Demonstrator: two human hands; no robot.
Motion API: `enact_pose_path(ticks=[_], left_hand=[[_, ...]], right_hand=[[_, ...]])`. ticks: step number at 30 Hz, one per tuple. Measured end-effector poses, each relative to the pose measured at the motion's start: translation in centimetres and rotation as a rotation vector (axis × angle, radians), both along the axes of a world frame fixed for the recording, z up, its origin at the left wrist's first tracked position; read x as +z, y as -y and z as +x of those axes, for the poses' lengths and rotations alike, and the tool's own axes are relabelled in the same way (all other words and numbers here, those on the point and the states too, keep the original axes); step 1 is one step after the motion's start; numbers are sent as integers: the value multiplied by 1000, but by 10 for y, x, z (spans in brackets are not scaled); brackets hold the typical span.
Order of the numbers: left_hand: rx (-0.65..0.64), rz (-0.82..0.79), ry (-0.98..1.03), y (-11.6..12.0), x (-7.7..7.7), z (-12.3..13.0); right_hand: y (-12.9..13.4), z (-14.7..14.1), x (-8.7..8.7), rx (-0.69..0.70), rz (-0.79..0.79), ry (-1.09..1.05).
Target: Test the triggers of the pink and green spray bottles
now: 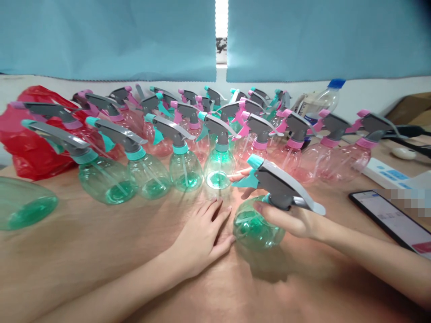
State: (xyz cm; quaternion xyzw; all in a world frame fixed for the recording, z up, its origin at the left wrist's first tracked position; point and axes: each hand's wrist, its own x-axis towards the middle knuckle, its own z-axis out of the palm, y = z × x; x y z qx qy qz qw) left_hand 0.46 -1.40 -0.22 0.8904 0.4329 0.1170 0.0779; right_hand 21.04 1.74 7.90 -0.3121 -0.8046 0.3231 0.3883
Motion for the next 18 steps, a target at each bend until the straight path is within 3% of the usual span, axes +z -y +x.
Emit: enact_pose_path(ticks=[10, 18], left_hand=[[4, 4, -3, 2, -3, -1], [12, -7, -24, 0, 1, 0]], right_hand=[[-1, 4, -12, 10, 6, -57], [-2, 0, -5, -22, 71, -24]])
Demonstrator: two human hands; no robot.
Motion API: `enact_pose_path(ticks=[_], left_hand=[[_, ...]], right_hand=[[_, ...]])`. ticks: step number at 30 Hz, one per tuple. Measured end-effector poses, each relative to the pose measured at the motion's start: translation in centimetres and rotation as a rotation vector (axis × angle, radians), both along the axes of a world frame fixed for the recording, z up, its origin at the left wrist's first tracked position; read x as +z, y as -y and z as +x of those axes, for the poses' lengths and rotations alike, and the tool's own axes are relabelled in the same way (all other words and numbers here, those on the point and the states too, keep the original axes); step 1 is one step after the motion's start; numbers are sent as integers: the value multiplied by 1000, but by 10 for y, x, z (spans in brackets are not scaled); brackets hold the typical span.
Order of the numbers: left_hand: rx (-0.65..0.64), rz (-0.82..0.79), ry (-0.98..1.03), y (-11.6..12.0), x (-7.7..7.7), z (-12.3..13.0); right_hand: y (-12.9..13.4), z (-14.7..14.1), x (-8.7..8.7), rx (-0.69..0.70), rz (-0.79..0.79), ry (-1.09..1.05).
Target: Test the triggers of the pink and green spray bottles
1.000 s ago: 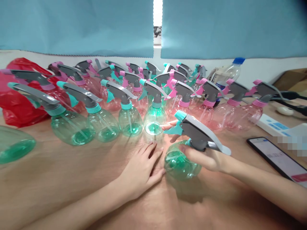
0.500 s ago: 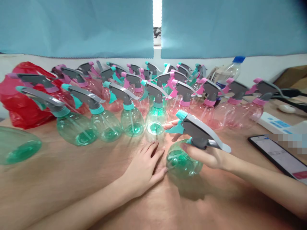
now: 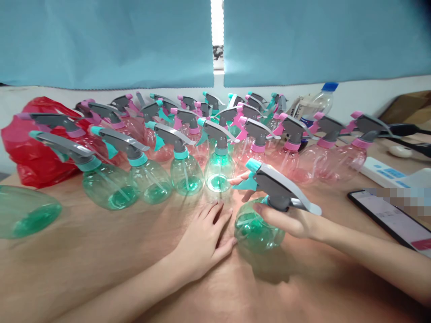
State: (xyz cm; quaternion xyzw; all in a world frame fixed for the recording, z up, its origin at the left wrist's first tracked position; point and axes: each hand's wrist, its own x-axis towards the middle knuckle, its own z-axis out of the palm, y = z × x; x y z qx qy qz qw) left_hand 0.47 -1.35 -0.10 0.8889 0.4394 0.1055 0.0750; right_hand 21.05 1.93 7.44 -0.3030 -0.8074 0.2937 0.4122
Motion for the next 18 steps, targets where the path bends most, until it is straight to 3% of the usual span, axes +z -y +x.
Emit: enact_pose_path(ticks=[8, 18], left_hand=[[-3, -7, -17, 1, -1, 0], [-9, 13, -32, -1, 1, -1]], right_hand=[[-1, -1, -1, 11, -79, -51], [1, -6, 11, 22, -8, -5]])
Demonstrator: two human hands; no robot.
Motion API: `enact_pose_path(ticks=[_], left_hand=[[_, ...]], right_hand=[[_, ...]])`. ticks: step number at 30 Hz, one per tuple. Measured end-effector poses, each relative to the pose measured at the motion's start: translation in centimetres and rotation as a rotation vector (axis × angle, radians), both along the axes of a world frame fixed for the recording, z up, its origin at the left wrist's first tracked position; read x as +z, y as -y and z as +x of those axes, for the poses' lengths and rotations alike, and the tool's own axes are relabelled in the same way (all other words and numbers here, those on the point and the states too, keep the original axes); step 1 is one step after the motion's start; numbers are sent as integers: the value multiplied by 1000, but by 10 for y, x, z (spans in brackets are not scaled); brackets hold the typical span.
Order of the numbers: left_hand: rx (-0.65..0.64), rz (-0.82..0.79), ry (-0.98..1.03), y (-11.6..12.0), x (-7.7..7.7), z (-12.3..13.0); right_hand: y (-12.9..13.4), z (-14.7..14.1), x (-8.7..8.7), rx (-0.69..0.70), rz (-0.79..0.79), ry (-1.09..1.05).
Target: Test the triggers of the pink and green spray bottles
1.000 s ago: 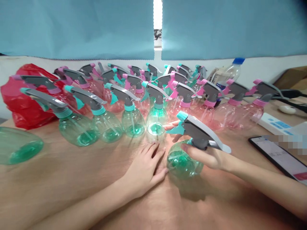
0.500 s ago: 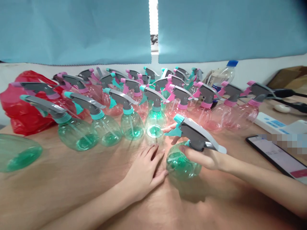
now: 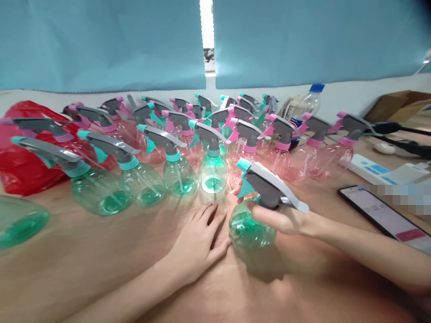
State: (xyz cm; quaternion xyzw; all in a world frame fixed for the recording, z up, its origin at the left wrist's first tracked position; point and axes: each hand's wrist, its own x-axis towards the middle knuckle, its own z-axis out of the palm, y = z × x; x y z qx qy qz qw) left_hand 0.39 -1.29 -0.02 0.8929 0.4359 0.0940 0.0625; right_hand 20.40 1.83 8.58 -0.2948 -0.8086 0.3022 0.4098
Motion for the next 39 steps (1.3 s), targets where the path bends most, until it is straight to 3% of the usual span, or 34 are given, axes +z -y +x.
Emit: enact_pose_path(ticks=[12, 30, 39], left_hand=[[2, -3, 17, 0, 1, 1], [-11, -3, 35, -2, -1, 1], [-12, -1, 43, -2, -1, 0]], right_hand=[[-2, 3, -5, -5, -34, -8], [-6, 11, -27, 128, -141, -110], [-5, 8, -18, 125, -83, -74]])
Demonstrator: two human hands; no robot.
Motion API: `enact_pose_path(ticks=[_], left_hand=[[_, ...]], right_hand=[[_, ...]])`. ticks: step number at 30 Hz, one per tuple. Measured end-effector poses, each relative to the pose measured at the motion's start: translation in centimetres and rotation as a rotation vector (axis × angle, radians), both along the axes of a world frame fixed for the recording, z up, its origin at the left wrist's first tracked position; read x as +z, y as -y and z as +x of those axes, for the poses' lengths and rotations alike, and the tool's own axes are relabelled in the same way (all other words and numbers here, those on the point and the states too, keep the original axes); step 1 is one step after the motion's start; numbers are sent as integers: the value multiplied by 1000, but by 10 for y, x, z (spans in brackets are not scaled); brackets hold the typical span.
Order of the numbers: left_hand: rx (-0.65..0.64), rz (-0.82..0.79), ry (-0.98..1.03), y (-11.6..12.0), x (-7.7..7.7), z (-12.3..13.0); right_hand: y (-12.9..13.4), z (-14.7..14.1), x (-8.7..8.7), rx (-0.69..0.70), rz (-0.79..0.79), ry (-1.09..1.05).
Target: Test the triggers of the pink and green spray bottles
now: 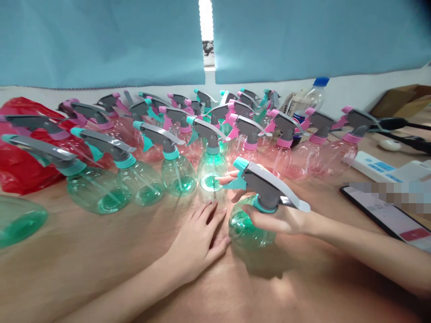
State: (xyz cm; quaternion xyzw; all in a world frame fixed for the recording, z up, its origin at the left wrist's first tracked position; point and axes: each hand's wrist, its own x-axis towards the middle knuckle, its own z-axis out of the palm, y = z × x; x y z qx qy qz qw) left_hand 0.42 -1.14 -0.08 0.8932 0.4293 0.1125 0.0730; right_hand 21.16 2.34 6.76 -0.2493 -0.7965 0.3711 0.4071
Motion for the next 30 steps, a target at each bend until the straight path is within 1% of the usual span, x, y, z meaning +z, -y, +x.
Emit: enact_pose_path(ticks=[5, 9, 14, 20, 26, 30], left_hand=[[7, 10, 10, 1, -1, 0], [15, -3, -12, 0, 1, 1], [12, -18, -17, 1, 3, 2], [9, -2, -17, 1, 2, 2], [-2, 0, -17, 0, 1, 1], [2, 3, -22, 0, 1, 1]], right_hand=[[2, 0, 6, -37, -2, 29], [2, -1, 8, -39, -1, 44], [3, -2, 8, -26, -12, 17], [2, -2, 8, -20, -40, 29], [1, 0, 5, -31, -31, 47], [1, 1, 5, -49, 6, 57]])
